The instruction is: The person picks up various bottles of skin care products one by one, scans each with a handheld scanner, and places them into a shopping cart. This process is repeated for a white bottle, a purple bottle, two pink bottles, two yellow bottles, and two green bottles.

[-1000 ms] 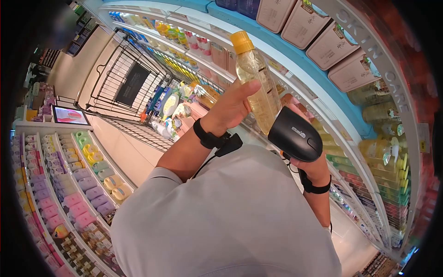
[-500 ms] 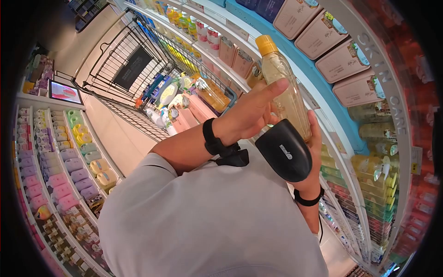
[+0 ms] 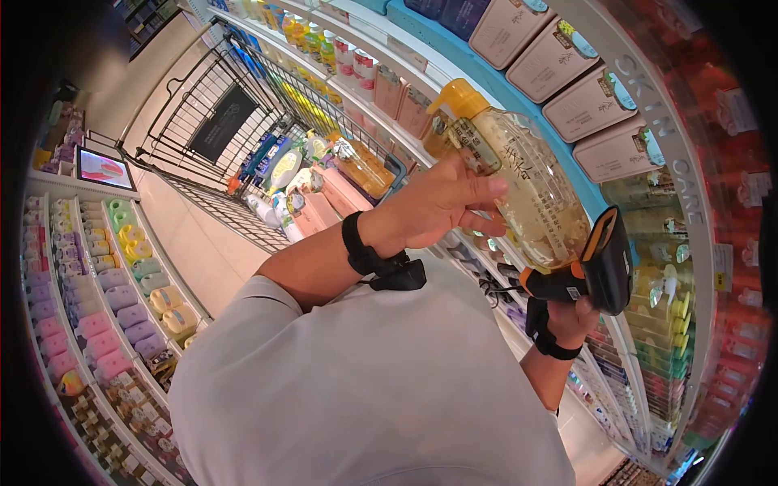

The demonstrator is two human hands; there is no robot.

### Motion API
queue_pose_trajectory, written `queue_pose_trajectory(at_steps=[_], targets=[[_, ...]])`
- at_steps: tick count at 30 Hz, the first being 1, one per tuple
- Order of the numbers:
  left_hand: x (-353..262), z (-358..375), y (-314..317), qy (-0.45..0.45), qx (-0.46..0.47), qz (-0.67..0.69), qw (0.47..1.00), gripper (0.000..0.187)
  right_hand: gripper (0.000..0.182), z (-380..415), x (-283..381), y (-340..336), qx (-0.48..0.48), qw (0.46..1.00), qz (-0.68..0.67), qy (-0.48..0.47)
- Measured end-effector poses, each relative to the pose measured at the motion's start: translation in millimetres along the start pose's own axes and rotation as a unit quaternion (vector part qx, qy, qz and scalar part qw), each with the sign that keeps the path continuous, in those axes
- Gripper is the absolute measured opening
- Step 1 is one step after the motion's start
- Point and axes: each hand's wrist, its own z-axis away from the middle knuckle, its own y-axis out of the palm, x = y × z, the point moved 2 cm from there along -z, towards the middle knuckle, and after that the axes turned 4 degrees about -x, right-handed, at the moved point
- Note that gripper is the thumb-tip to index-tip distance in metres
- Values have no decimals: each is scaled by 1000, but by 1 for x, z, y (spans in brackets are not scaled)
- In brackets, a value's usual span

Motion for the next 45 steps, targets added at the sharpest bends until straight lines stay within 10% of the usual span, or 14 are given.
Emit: queue_pose_trajectory(at_steps=[45], targets=[[9,7,-15,-8,-14,70,997,49,67,0,-5,5,-32,997,65,-13]])
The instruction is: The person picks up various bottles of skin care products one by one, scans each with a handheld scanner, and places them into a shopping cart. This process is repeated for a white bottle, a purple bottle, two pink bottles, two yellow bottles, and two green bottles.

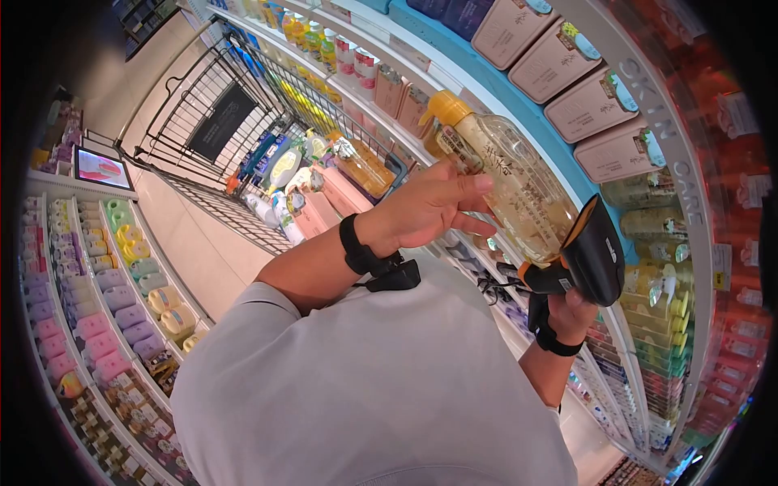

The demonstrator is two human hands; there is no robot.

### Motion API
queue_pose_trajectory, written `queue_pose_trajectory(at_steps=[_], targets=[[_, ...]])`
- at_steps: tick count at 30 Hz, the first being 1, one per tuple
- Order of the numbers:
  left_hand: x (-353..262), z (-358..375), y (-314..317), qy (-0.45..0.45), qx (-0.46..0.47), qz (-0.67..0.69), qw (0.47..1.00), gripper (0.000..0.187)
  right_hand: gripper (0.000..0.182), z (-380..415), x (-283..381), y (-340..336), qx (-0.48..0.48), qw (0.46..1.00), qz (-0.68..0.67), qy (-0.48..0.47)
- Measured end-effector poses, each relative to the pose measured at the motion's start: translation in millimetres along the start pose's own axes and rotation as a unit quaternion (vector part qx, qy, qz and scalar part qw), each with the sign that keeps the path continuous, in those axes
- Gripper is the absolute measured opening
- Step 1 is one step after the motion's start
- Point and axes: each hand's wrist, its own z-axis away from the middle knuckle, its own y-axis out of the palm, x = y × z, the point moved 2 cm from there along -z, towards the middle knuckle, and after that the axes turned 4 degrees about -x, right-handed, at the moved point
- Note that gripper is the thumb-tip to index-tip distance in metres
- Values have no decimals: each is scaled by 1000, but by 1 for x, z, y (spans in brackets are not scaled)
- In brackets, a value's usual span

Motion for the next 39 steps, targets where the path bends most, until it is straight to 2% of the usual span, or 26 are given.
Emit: queue_pose_trajectory(at_steps=[13,25,27,28,30,33,37,39], targets=[[1,0,-3,8,13,-15,1000,54,77,-6,9,13,17,1000,1,-8],[1,-1,-11,26,-19,6,999,50,88,-11,13,49,29,999,18,41],[-2,-1,-14,32,-15,-14,999,51,97,-14,12,57,44,996,26,79],[-2,-1,-17,32,-17,-14,999,51,78,-17,12,68,52,996,-42,52],[0,0,-27,52,-25,-50,997,60,77,-19,5,68,65,994,-37,82],[0,3,-31,81,-62,-17,995,55,75,-20,-8,65,91,987,-47,127],[-6,6,-39,124,-59,-36,990,56,73,-26,-22,69,106,980,-56,158],[-7,6,-57,153,-85,-74,982,58,103,-33,-21,80,135,975,12,178]])
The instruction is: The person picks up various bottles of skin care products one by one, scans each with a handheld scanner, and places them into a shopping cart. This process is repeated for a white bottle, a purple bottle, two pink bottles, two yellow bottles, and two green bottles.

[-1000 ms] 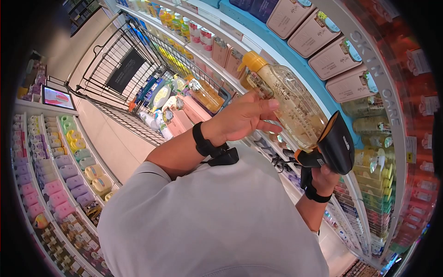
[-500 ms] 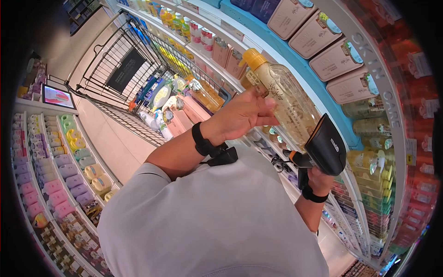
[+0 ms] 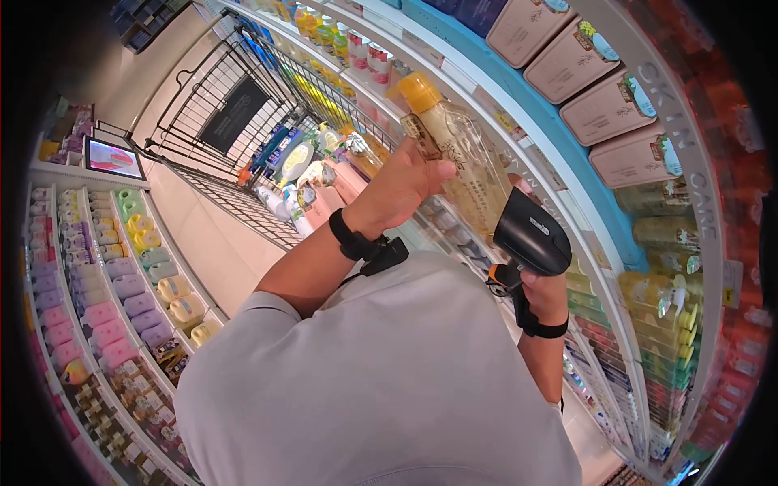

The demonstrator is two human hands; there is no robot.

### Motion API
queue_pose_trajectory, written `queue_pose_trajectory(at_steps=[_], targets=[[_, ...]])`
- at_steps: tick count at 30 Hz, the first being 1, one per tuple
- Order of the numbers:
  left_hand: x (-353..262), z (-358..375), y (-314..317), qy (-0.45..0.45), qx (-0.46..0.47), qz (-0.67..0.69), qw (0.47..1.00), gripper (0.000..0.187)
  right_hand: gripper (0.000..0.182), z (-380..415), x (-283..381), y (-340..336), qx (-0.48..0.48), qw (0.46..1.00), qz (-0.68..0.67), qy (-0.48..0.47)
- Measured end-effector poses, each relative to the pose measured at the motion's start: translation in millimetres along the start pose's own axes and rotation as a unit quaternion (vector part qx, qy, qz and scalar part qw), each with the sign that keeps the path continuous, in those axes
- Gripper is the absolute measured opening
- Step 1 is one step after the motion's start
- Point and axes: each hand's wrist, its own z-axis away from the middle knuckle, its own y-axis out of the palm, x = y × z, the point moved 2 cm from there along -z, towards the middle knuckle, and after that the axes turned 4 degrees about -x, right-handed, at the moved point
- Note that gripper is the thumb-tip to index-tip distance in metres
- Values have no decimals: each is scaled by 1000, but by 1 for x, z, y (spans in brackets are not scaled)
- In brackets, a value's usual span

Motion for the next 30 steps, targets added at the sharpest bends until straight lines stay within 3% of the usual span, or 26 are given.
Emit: queue_pose_trajectory(at_steps=[2,4,6,7,9,10,13,20,30], targets=[[-6,0,-18,4,-44,-17,999,56,94,1,-5,-5,18,999,-37,5],[-13,-1,-44,4,-88,-36,995,53,76,13,-31,-38,-24,999,-31,35],[-18,-3,-87,44,-215,-116,969,48,70,19,-44,-57,-43,998,-13,50],[-18,-4,-108,39,-216,-120,968,48,63,23,-48,-63,-60,996,11,64],[-22,-4,-151,61,-345,-211,912,45,63,27,-51,-68,-65,995,4,72],[-23,-2,-163,59,-344,-214,912,45,63,29,-52,-69,-68,995,1,79],[-20,6,-189,24,-456,-238,857,43,64,35,-55,-72,-76,994,2,81],[26,20,-233,-98,-451,-240,854,31,59,40,-52,-74,-94,993,-10,76],[66,46,-267,-178,-448,-177,858,48,56,44,-54,-71,-116,990,-18,84]])
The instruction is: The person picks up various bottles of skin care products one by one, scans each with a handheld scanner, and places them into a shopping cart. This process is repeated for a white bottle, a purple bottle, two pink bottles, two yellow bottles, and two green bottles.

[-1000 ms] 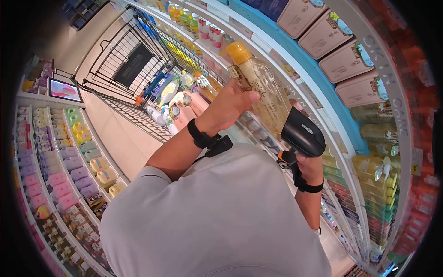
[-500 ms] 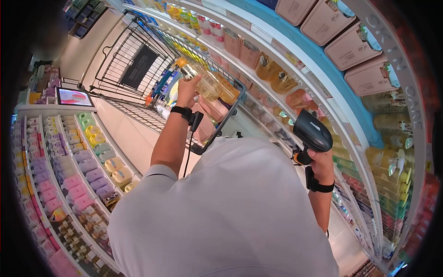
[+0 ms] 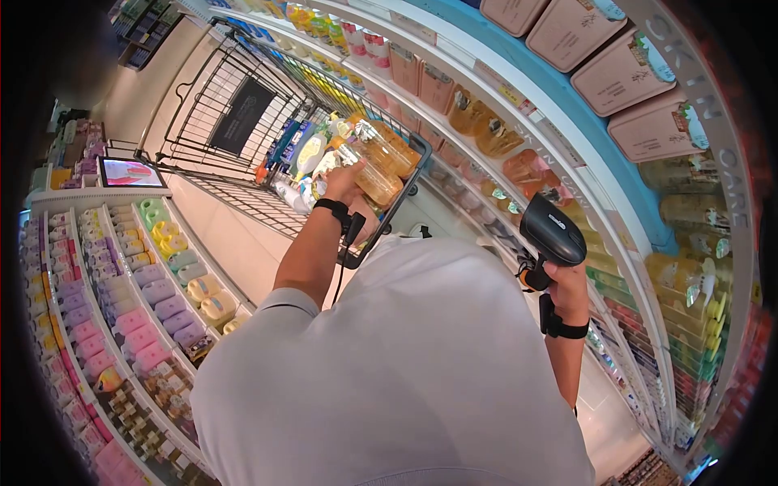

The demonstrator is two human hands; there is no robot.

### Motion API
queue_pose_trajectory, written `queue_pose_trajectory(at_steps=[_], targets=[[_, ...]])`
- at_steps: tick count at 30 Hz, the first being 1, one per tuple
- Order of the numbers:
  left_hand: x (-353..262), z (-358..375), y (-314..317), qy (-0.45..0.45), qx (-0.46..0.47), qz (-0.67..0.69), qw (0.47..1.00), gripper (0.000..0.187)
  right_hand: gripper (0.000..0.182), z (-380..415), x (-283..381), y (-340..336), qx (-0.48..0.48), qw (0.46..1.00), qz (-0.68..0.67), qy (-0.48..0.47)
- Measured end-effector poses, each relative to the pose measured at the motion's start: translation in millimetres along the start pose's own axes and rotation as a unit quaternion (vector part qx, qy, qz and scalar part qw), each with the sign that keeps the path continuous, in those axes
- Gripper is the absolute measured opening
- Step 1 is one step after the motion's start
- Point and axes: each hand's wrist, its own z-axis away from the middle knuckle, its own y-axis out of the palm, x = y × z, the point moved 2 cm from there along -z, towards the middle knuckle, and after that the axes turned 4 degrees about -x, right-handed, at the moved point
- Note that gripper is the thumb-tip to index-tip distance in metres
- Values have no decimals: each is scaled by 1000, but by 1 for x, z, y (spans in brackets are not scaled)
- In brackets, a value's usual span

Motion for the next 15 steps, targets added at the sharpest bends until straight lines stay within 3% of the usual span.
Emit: queue_pose_trajectory(at_steps=[8,10,15], targets=[[4,-1,-10,-45,23,-66,997,55,52,-5,-3,1,-4,1000,7,9],[2,7,-8,-55,45,-89,993,68,52,-5,-5,-1,-2,1000,4,11],[-6,21,-11,-41,52,-117,991,69,53,-4,-14,-5,-2,1000,5,14]])
